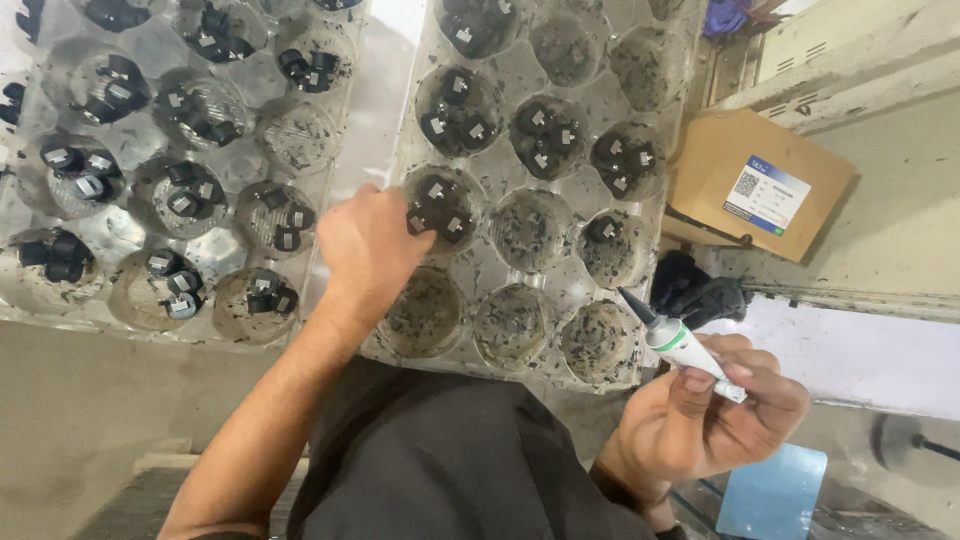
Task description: The person sits on a chair and applies adhesive from a small tube onto black plastic electrical components. They pick each component from a plastic tray, squeeze adhesive onto it, and place it back into the tray, repeating this with one component at a time.
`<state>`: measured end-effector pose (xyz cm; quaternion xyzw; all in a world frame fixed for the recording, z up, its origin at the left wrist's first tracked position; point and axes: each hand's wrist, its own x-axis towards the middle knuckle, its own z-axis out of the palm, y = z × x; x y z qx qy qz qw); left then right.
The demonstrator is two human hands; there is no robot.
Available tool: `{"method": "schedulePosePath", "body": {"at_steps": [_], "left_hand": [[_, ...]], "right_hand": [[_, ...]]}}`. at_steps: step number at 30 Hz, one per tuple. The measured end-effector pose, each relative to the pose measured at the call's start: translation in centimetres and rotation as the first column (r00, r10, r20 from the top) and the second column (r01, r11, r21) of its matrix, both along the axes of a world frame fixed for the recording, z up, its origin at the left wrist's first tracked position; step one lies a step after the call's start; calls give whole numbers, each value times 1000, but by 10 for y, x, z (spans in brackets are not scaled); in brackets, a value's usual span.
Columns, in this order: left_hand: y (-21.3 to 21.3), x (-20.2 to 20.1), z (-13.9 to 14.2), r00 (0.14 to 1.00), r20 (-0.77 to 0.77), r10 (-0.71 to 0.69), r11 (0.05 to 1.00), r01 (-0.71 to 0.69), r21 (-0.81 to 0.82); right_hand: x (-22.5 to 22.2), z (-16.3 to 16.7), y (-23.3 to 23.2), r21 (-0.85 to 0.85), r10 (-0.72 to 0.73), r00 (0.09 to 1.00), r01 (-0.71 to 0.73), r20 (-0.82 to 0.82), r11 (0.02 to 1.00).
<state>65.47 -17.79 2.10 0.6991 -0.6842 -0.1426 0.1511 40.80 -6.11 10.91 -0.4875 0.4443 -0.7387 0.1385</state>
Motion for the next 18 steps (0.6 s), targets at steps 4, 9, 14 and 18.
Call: {"method": "schedulePosePath", "body": {"at_steps": [4, 9, 14, 18], "left_hand": [[-1, -2, 4, 1000, 2, -12, 1000, 12, -26], [-2, 16, 18, 996, -74, -51, 998, 48, -45], [-19, 84, 26, 970, -240, 44, 989, -75, -124], [-29, 141, 20, 985, -156, 69, 974, -100, -203]], "right_hand": [[-3, 2, -1, -2, 9, 1000, -9, 1, 1000], [-4, -1, 0, 21, 20, 1000, -20, -10, 1000], [-8, -3, 6, 72, 48, 998, -51, 49, 996], [-8, -6, 11, 109, 138, 969, -163, 204, 981]]}}
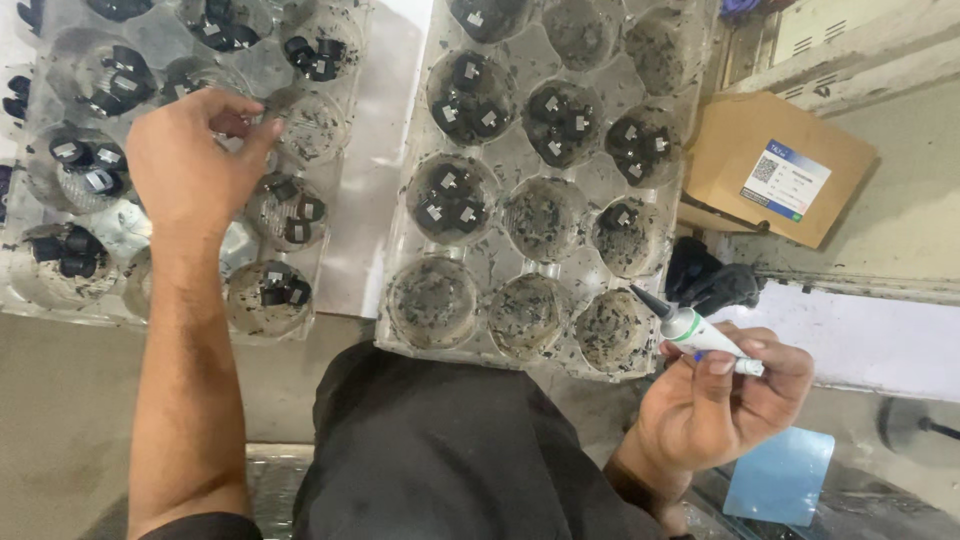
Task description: The person sits on a chair and applies adhesive from a small tube onto black plastic electrical components. They pick each component from a plastic tray, squeeze adhesive onto it, and place it back into the tray, repeating this with one component at a time.
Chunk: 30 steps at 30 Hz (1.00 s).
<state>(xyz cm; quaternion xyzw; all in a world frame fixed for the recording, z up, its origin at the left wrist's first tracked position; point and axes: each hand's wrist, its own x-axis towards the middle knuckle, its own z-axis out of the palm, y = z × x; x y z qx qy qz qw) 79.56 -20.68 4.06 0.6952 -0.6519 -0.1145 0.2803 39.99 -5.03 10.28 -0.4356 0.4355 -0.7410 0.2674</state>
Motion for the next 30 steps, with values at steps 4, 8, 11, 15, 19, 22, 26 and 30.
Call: {"method": "schedulePosePath", "body": {"at_steps": [4, 8, 11, 15, 19, 22, 26, 30], "left_hand": [[2, 12, -21, 960, 190, -204, 978, 190, 90], [8, 3, -39, 913, 271, -306, 936, 236, 262], [8, 3, -42, 906, 336, -257, 952, 176, 252], [5, 12, -40, 894, 293, -339, 932, 276, 235], [6, 22, -34, 889, 286, -357, 929, 307, 207], [15, 28, -27, 964, -48, -261, 960, 264, 89], [39, 14, -21, 470, -870, -153, 980, 187, -72], [52, -11, -19, -165, -986, -40, 970, 229, -78]], "right_hand": [[3, -8, 5, 94, 49, 992, -60, 114, 994], [6, -21, 8, 174, 62, 966, -108, 253, 979], [8, -30, 7, 152, 130, 918, -199, 375, 968], [19, -35, 13, 131, 111, 835, -213, 538, 968], [34, -37, 16, 166, 46, 832, -164, 553, 972], [47, -37, 19, 176, 2, 813, -127, 582, 976], [70, -40, 22, 178, 47, 832, -173, 552, 969], [103, -47, 25, 180, 113, 817, -255, 565, 950]]}}
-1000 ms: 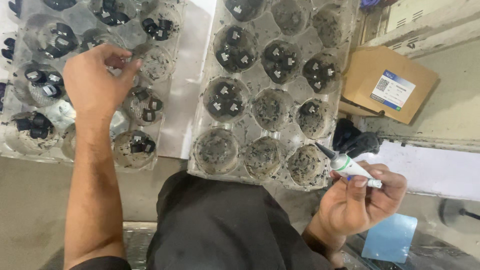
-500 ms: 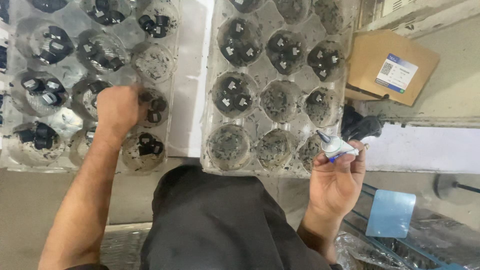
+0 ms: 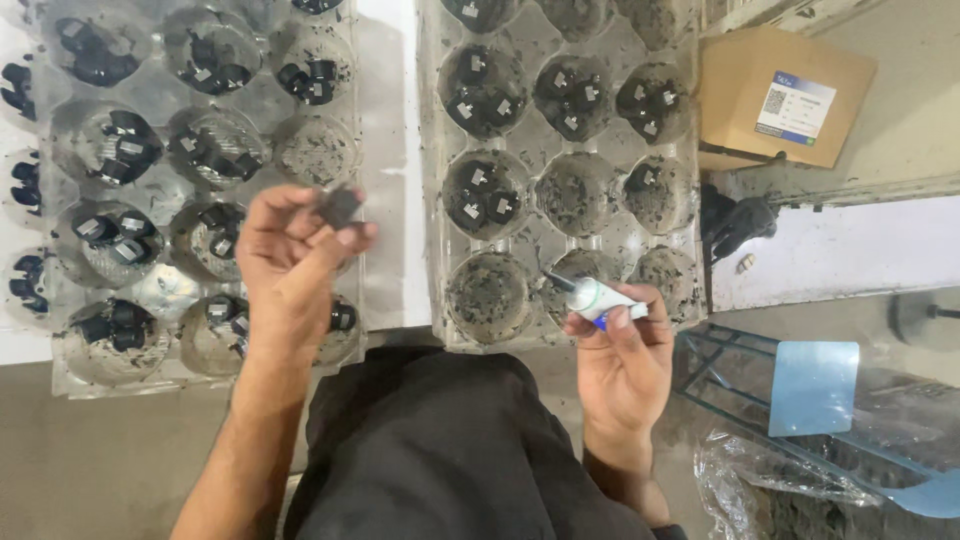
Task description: The person sits on a chair and applies adhesive from a small tube onto black plastic electrical components. They pick each component from a plastic tray, squeeze adhesive onto it, and place it back into the tray, repeating this with one component at a time.
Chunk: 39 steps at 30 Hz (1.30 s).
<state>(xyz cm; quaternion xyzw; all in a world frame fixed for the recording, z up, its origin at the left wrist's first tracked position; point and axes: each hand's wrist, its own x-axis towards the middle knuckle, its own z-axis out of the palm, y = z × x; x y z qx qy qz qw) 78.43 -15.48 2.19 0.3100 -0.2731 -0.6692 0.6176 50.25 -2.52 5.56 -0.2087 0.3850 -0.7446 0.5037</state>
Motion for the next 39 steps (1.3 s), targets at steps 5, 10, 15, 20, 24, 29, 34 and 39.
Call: {"method": "schedulePosePath", "body": {"at_steps": [5, 10, 15, 20, 24, 29, 34, 39], "left_hand": [[8, -19, 9, 990, 81, -114, 993, 114, 5], [20, -14, 24, 981, 153, -119, 984, 137, -112], [38, -7, 32, 953, 231, -195, 978, 207, -31], [47, -3, 40, 961, 163, -222, 956, 247, -157], [53, -2, 50, 937, 272, -219, 964, 252, -90], [60, -4, 63, 915, 366, -169, 977, 204, -59], [60, -4, 69, 922, 343, -178, 976, 211, -61], [62, -6, 71, 926, 303, -225, 971, 238, -9]], "right_hand": [[36, -14, -6, -55, 0, 974, -13, -225, 998], [53, -18, -11, -81, 40, 985, -54, -169, 995], [64, -13, -15, -11, 110, 994, -110, 11, 994], [77, 2, -10, -57, -21, 954, 4, -300, 998], [83, 18, -1, -191, -142, 755, 22, -640, 981], [85, 34, 4, -286, -252, 577, 33, -777, 958], [83, 40, 1, -310, -292, 406, 23, -866, 951], [82, 38, -2, -353, -323, 372, -12, -870, 936]]}}
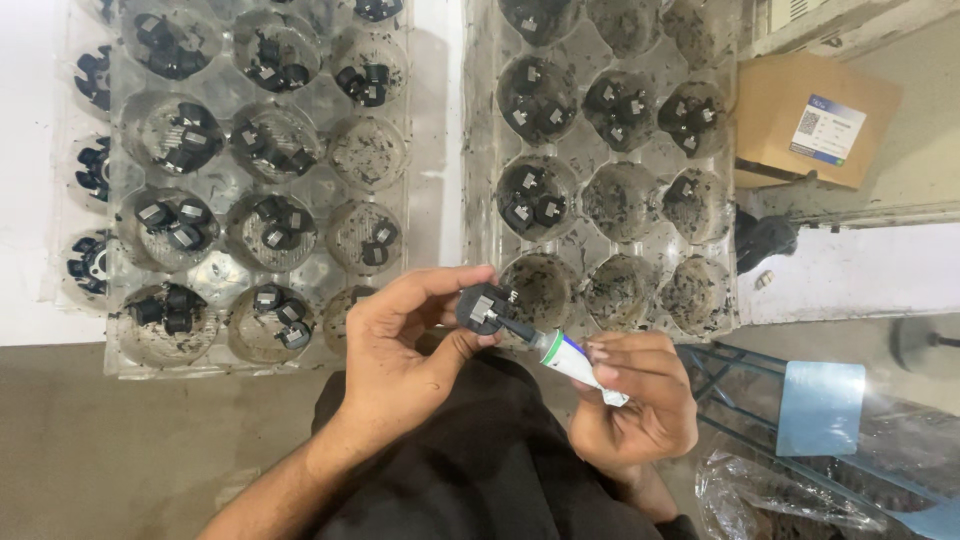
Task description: The person sits on a chair and applies adhesive from a small tube onto black plastic electrical components. They pick each component from a plastic tray, squeeze adhesive onto it, and place it back into the tray, repeating this with one component at a time.
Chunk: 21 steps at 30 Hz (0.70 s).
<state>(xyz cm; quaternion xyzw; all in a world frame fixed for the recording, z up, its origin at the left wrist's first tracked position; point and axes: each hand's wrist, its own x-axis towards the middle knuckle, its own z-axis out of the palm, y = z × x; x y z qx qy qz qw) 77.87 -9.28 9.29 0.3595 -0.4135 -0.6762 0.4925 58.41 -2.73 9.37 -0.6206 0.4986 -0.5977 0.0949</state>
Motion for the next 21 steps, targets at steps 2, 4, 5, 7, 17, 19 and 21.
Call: {"method": "schedulePosePath", "body": {"at_steps": [2, 4, 5, 7, 17, 19, 21], "left_hand": [[1, -2, -1, 1000, 4, -1, 1000, 1, -1], [2, -3, -3, 1000, 17, -12, 1000, 12, -7], [2, -4, -4, 1000, 24, -17, 1000, 17, -12], [3, -5, -5, 1000, 11, -19, 1000, 19, -5], [4, -11, -6, 1000, -22, -9, 1000, 9, 3], [4, -12, -7, 1000, -18, -7, 1000, 7, -3], [5, -14, -9, 1000, -22, -5, 1000, 5, 2]], "right_hand": [[-2, -1, -1, -11, -13, 1000, 13, -9, 1000], [-5, -1, -1, -7, -18, 1000, 17, -16, 1000], [-6, -1, -1, 2, -14, 1000, 14, -18, 1000], [-8, 0, -1, 3, -8, 1000, 8, -16, 1000], [-11, 2, 0, -23, -3, 1000, 2, -23, 1000], [-11, 1, -1, -36, -1, 1000, 1, -25, 999], [-12, -1, -1, -39, -4, 1000, 3, -21, 999]]}}
